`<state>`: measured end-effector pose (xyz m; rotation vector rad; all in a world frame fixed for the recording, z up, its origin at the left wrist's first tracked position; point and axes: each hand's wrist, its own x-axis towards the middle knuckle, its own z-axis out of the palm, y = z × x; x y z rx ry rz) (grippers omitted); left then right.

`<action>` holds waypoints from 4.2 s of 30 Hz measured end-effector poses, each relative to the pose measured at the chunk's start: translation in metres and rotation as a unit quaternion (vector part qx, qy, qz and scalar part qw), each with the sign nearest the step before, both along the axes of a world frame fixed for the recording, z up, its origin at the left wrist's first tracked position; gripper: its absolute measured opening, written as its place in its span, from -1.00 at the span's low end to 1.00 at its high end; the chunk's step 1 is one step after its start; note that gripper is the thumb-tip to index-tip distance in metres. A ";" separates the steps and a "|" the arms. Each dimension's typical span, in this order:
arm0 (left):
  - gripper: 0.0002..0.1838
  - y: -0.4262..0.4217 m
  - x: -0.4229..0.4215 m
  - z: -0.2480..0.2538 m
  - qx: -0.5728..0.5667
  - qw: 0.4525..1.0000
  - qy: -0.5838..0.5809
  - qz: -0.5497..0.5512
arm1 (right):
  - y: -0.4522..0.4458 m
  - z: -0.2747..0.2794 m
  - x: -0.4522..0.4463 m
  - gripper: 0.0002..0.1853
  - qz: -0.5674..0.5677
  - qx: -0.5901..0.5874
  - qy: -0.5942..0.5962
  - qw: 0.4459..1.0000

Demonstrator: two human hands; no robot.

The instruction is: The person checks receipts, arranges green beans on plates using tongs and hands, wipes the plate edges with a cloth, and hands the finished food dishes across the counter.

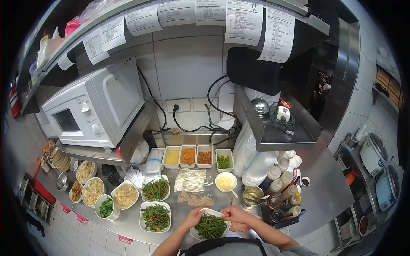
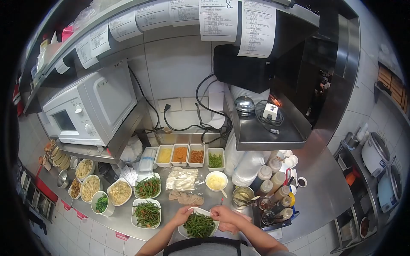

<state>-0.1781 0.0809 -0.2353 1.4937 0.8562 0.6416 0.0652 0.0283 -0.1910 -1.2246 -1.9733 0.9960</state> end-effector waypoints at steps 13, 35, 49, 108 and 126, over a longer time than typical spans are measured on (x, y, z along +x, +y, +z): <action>-0.70 -0.046 -0.002 -0.005 -0.040 0.968 -0.078 0.235 | -0.054 -0.007 0.000 -0.75 -0.155 -0.284 0.212 0.922; -0.56 -0.050 -0.077 0.030 -0.161 0.986 0.037 0.028 | -0.057 -0.031 0.011 -0.76 -0.117 -0.076 0.020 0.990; -0.64 -0.050 0.028 0.094 -0.062 0.997 0.009 0.036 | -0.061 0.015 -0.006 -0.41 -0.113 -0.355 0.690 0.620; -0.49 -0.100 -0.081 0.021 -0.235 0.756 -0.389 0.471 | -0.060 0.016 0.028 -0.83 -0.213 0.014 0.032 0.976; -0.39 -0.122 -0.131 0.040 -0.180 0.806 -0.331 0.457 | -0.075 0.001 -0.015 -0.75 -0.036 0.004 -0.143 0.989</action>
